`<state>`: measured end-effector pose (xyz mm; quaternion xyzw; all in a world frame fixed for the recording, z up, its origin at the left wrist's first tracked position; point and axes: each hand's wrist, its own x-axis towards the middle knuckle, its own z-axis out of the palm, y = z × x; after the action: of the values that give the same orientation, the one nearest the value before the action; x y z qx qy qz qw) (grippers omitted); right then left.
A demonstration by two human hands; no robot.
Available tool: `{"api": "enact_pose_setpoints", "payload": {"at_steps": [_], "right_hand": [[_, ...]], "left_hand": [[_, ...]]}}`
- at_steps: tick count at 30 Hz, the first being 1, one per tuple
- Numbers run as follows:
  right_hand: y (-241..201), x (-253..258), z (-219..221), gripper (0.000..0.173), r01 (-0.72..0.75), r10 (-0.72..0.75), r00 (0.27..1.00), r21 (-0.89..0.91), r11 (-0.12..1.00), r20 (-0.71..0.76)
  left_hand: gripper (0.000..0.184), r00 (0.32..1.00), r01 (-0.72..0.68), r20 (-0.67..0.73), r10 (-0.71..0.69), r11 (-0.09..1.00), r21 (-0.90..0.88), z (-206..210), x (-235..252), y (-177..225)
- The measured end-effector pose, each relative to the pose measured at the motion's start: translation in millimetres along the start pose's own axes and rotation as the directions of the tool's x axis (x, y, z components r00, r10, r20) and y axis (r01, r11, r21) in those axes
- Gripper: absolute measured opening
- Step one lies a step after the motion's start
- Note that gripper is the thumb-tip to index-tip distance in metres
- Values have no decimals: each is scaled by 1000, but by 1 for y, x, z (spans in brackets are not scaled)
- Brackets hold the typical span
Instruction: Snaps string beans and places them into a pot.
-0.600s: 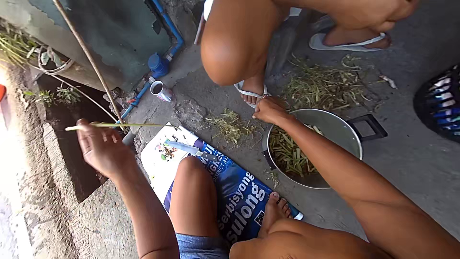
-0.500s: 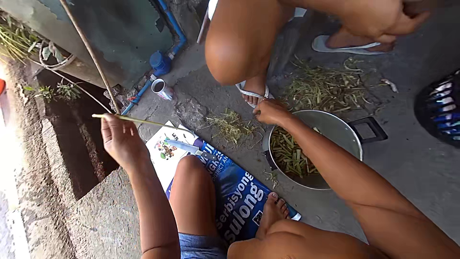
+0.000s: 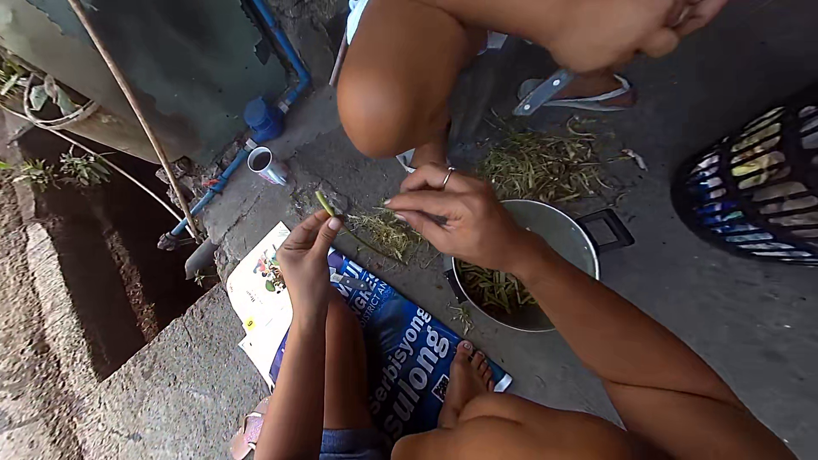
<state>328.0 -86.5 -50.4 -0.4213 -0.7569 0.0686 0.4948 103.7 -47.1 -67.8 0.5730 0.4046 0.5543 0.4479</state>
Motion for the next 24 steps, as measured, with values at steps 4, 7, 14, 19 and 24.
{"api": "enact_pose_setpoints", "payload": {"at_steps": [4,7,14,19,24], "right_hand": [[-10,1,7,23,172,-173,985,-44,984,-16],[-9,-1,10,29,243,-235,970,-168,955,67],[-2,-2,8,16,332,-280,940,-330,884,195],[2,-3,3,15,290,-203,947,-390,874,248],[3,-4,3,14,227,-122,957,-421,878,262]], "left_hand": [[15,981,4,193,-12,999,41,6,-7,1],[15,961,56,269,-69,997,58,10,-9,1],[14,919,148,343,-192,978,149,14,-8,3],[12,893,-49,434,-117,935,351,4,-1,1],[12,901,-183,431,-55,851,493,6,0,0]]}}
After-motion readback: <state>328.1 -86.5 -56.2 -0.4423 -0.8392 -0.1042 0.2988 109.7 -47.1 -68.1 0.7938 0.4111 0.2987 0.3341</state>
